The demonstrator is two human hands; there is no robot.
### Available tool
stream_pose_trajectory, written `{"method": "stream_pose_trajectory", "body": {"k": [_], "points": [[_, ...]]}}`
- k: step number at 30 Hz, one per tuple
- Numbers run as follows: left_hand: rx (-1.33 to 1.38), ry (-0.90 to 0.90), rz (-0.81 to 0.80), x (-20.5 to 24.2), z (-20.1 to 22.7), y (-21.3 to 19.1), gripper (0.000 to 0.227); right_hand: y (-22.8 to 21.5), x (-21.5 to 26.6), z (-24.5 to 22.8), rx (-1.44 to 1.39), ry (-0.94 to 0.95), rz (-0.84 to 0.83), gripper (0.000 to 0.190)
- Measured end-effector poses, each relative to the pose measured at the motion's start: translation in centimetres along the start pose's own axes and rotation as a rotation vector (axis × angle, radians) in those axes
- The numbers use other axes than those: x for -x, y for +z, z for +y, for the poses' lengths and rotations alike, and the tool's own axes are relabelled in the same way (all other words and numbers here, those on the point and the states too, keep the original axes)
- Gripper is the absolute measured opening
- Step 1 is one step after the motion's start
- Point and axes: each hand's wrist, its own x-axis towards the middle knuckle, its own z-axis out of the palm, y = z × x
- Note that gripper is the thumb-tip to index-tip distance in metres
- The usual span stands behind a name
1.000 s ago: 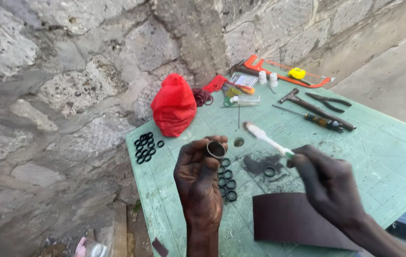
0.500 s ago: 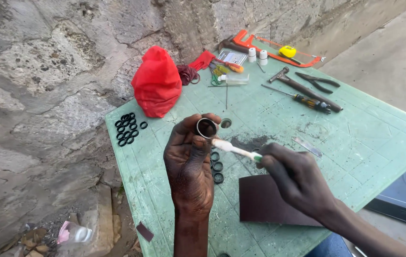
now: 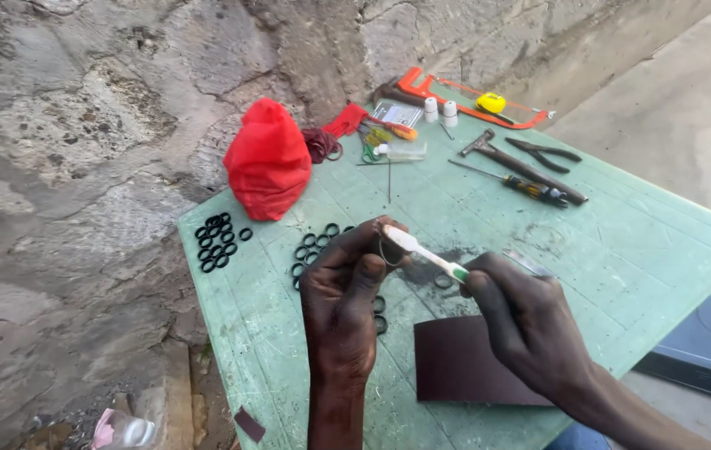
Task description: The recorder is polishing and cleaning small black rings using a toothbrush and a piece of sandpaper.
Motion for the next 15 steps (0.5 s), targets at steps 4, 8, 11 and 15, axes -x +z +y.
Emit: {"method": "stream_pose_trajectory", "body": {"k": [4,8,11,15], "points": [[-0.160,0.093,0.099,-0.7,0.6,-0.7,0.037,-1.4,0.0,-0.8,0.118,0.201,-0.140,0.039],[-0.098,0.112,0.116,-0.4,1.9,-0.8,0.037,-3.2,-0.4,-0.1,-0.332,0.738,-0.648,0.044],[-0.058,0.119,0.107,-0.3,2.2,-0.5,0.038,-2.7,-0.7,-0.8,-0.180,0.418,-0.373,0.051],[-0.119,0.121,0.062,0.0,2.5,0.0,0.037,-1.5,0.1,-0.3,-0.089,0.075,-0.231,0.047]]}}
